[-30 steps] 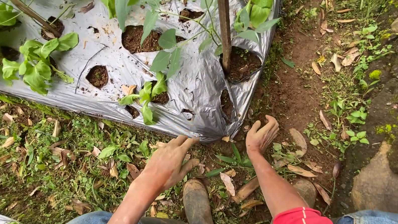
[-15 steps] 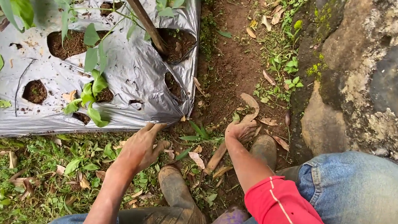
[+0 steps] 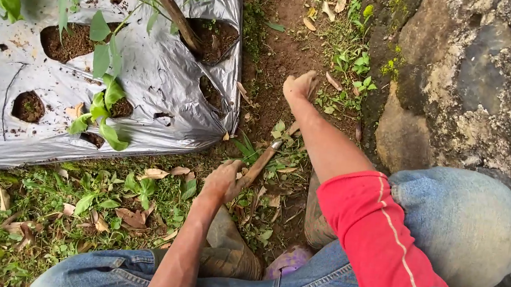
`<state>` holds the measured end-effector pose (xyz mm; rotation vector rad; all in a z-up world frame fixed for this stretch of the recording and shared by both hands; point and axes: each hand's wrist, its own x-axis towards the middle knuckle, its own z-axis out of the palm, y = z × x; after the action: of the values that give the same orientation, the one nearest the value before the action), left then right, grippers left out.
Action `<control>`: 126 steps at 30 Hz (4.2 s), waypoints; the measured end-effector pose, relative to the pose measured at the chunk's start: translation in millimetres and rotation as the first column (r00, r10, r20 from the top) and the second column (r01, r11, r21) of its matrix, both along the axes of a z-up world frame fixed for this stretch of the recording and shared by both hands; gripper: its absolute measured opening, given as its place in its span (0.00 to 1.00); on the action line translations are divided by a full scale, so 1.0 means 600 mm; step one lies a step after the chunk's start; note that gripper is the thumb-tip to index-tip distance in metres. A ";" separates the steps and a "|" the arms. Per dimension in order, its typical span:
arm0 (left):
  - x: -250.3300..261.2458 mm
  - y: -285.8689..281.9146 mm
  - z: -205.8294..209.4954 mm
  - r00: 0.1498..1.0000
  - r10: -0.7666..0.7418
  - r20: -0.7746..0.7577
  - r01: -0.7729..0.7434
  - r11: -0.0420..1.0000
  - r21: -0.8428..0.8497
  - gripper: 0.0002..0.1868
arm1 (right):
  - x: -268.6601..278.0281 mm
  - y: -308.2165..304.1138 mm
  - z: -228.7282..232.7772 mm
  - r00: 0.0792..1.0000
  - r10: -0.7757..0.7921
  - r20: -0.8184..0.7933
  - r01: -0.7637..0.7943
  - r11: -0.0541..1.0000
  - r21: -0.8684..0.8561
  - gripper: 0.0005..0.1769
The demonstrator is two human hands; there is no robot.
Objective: Using a hand sickle and bare hands to remove weeds and debris from the edge of a vegetable garden bed covered in plastic mulch.
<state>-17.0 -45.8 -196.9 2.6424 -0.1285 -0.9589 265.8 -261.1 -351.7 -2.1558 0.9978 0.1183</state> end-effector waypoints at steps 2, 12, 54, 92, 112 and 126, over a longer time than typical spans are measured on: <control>-0.002 -0.035 -0.015 0.996 0.057 0.068 -0.050 0.994 -0.097 0.22 | 0.089 -0.034 0.051 0.964 0.211 0.161 -0.214 0.977 0.000 0.28; -0.030 -0.082 -0.152 0.729 0.627 0.276 -0.655 0.756 0.013 0.31 | 0.119 -0.171 0.458 0.420 0.828 -0.371 -0.898 0.321 -0.299 0.37; -0.012 -0.102 -0.182 0.498 0.860 0.116 -0.826 0.510 -0.238 0.44 | 0.145 -0.290 0.179 0.263 0.819 -0.510 -0.961 0.179 -0.209 0.20; 0.052 -0.224 0.014 0.633 0.774 -0.010 -0.681 0.551 -0.483 0.40 | 0.066 -0.278 0.199 -0.046 0.757 -0.651 -0.956 0.156 0.249 0.22; 0.040 -0.211 -0.010 0.636 0.770 -0.048 -0.672 0.522 -0.526 0.41 | -0.025 -0.306 0.121 -0.221 0.638 -0.737 -0.975 -0.148 0.165 0.30; 0.028 -0.203 -0.018 0.657 0.754 0.016 -0.610 0.544 -0.576 0.45 | 0.024 -0.217 0.260 -0.252 0.441 -0.862 -0.968 -0.116 0.224 0.26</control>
<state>-0.5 -167.6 -207.8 1.9723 0.5076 -0.2239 280.4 -391.2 -195.6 -3.0604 -0.7512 1.9022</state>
